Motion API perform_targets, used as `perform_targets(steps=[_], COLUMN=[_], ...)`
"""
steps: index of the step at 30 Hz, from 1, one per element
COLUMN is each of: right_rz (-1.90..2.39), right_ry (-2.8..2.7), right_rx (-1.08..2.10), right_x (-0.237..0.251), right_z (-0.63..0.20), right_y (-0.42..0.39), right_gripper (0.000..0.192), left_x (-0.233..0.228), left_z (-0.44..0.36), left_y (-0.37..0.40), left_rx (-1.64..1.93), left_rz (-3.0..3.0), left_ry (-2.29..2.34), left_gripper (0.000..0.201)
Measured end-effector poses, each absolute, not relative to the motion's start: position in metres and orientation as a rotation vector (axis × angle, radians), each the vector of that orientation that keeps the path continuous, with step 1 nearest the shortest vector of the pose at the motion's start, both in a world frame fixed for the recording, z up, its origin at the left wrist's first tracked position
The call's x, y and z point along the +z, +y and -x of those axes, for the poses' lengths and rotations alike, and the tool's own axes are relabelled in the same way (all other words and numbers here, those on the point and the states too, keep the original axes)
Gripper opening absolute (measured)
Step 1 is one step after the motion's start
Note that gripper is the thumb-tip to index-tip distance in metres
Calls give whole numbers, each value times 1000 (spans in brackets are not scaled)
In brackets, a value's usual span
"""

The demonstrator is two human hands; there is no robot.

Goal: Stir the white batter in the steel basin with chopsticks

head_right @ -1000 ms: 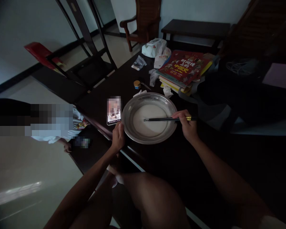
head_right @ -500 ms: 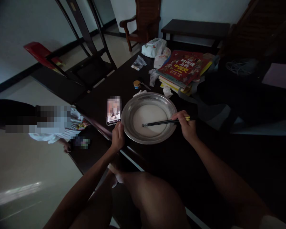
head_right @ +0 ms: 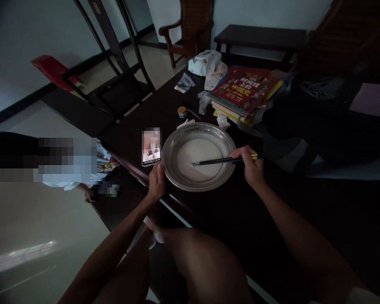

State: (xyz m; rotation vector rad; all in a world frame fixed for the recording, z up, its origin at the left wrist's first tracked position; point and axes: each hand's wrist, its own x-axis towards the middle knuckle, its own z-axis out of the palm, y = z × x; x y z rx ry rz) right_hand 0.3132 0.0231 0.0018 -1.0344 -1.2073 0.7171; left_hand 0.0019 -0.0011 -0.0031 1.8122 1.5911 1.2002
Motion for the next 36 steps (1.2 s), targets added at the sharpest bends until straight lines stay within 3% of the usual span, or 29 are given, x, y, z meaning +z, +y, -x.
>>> perform_targets(steps=[36], right_rz=[1064], right_ry=[-1224], right_rx=[719], right_x=[3], right_z=[-310], right_y=[22], right_gripper=[44], left_x=[-3], left_z=[-2], left_y=[-1], left_rx=[1180], left_rz=[-1817], left_ry=[1609], left_gripper=[67])
